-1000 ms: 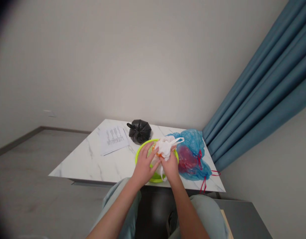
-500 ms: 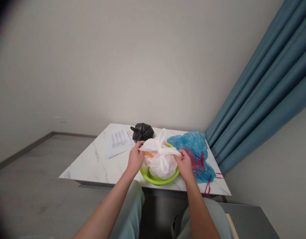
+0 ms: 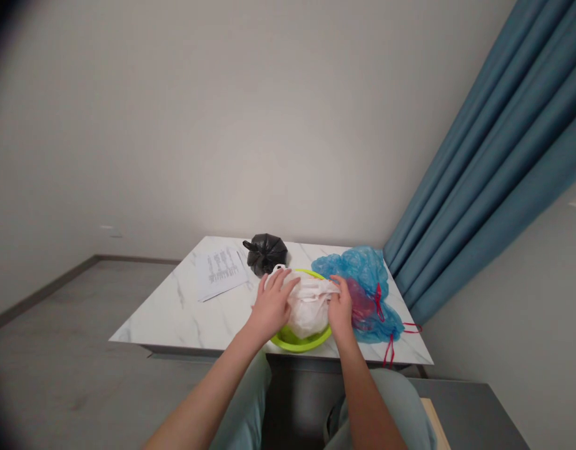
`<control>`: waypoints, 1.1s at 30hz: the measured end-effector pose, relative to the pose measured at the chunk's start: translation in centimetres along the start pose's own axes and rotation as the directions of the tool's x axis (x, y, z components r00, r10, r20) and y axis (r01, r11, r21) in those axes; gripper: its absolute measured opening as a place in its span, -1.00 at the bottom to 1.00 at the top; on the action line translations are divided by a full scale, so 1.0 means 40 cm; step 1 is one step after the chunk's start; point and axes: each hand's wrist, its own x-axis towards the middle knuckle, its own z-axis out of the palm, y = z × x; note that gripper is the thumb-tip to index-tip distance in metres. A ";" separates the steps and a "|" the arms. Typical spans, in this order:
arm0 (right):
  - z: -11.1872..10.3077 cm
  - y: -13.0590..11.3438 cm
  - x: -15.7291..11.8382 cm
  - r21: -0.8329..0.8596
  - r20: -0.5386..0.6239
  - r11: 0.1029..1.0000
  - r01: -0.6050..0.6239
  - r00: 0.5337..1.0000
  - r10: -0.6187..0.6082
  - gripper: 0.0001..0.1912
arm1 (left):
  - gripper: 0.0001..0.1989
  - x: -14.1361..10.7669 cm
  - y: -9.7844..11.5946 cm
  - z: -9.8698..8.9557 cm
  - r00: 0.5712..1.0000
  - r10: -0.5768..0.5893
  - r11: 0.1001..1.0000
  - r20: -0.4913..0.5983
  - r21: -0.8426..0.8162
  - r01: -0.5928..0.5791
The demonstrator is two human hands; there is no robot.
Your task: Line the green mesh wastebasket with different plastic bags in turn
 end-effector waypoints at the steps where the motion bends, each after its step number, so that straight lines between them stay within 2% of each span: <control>1: 0.003 -0.001 0.000 0.036 0.007 0.999 -0.038 0.999 0.037 -0.52 | -0.46 0.008 0.001 0.006 0.998 0.022 0.999 0.055 0.028 -0.023; 3: 0.005 0.006 0.004 0.105 -0.012 0.989 -0.107 0.994 0.108 -0.59 | -0.65 0.025 -0.014 0.021 0.992 -0.007 0.997 0.127 0.073 -0.003; 6: -0.003 0.032 0.014 0.095 -0.138 0.987 -0.129 0.980 0.142 -0.65 | -0.73 0.045 -0.059 0.034 0.989 -0.047 0.997 0.138 0.070 0.037; 8: -0.013 0.054 0.022 0.022 -0.238 0.993 -0.118 0.964 0.120 -0.66 | -0.70 0.051 -0.093 0.032 0.992 -0.003 0.999 0.125 -0.034 0.007; 10: -0.023 0.077 0.030 -0.015 -0.305 0.993 -0.119 0.946 0.109 -0.67 | -0.67 0.051 -0.127 0.026 0.992 0.058 0.977 0.110 -0.208 -0.034; 12: -0.031 0.096 0.040 0.030 -0.345 0.987 -0.158 0.925 0.158 -0.66 | -0.67 0.047 -0.160 0.024 0.998 0.040 0.920 0.039 -0.390 -0.021; 13: -0.034 0.102 0.045 0.073 -0.358 0.979 -0.191 0.911 0.204 -0.64 | -0.68 0.043 -0.174 0.025 0.999 -0.042 0.886 -0.024 -0.464 0.026; 14: -0.035 0.105 0.048 0.108 -0.369 0.969 -0.224 0.896 0.248 -0.62 | -0.70 0.040 -0.187 0.027 0.982 -0.169 0.843 -0.087 -0.529 0.098; 16: -0.031 0.097 0.049 0.091 -0.378 0.967 -0.237 0.891 0.254 -0.61 | -0.73 0.036 -0.202 0.033 0.884 -0.443 0.722 -0.147 -0.643 0.255; 17: -0.025 0.084 0.044 0.024 -0.380 0.981 -0.190 0.906 0.185 -0.60 | -0.75 0.035 -0.203 0.036 0.834 -0.535 0.656 -0.136 -0.689 0.309; 18: -0.016 0.067 0.035 -0.076 -0.370 0.992 -0.105 0.926 0.070 -0.57 | -0.76 0.035 -0.200 0.037 0.802 -0.588 0.598 -0.108 -0.726 0.341; 19: -0.004 0.046 0.021 -0.194 -0.335 0.981 0.009 0.939 -0.075 -0.54 | -0.77 0.035 -0.193 0.037 0.790 -0.608 0.555 -0.077 -0.753 0.353; 21: 0.026 -0.001 -0.015 -0.405 -0.190 0.881 0.245 0.920 -0.343 -0.43 | -0.81 0.040 -0.168 0.031 0.800 -0.599 0.512 -0.039 -0.786 0.345; 22: 0.041 -0.023 -0.033 -0.484 -0.087 0.812 0.327 0.905 -0.416 -0.40 | -0.83 0.043 -0.154 0.026 0.808 -0.589 0.497 -0.026 -0.800 0.336; 24: 0.067 -0.052 -0.063 -0.553 0.086 0.715 0.427 0.883 -0.461 -0.38 | -0.85 0.048 -0.128 0.014 0.829 -0.560 0.474 -0.001 -0.821 0.319; 26: 0.079 -0.058 -0.076 -0.517 0.182 0.716 0.469 0.878 -0.443 -0.51 | -0.83 0.052 -0.113 0.003 0.856 -0.516 0.480 0.031 -0.817 0.319; 29: 0.071 -0.035 -0.059 -0.331 0.143 0.857 0.395 0.919 -0.368 -0.66 | -0.75 0.052 -0.118 -0.006 0.864 -0.503 0.580 0.024 -0.731 0.358; 31: 0.053 -0.014 -0.036 -0.154 -0.002 0.946 0.284 0.958 -0.288 -0.66 | -0.71 0.049 -0.136 -0.006 0.819 -0.572 0.615 -0.036 -0.680 0.400; 33: 0.032 0.001 -0.014 0.049 -0.130 0.983 0.176 0.977 -0.168 -0.64 | -0.71 0.045 -0.160 -0.002 0.730 -0.679 0.553 -0.071 -0.703 0.446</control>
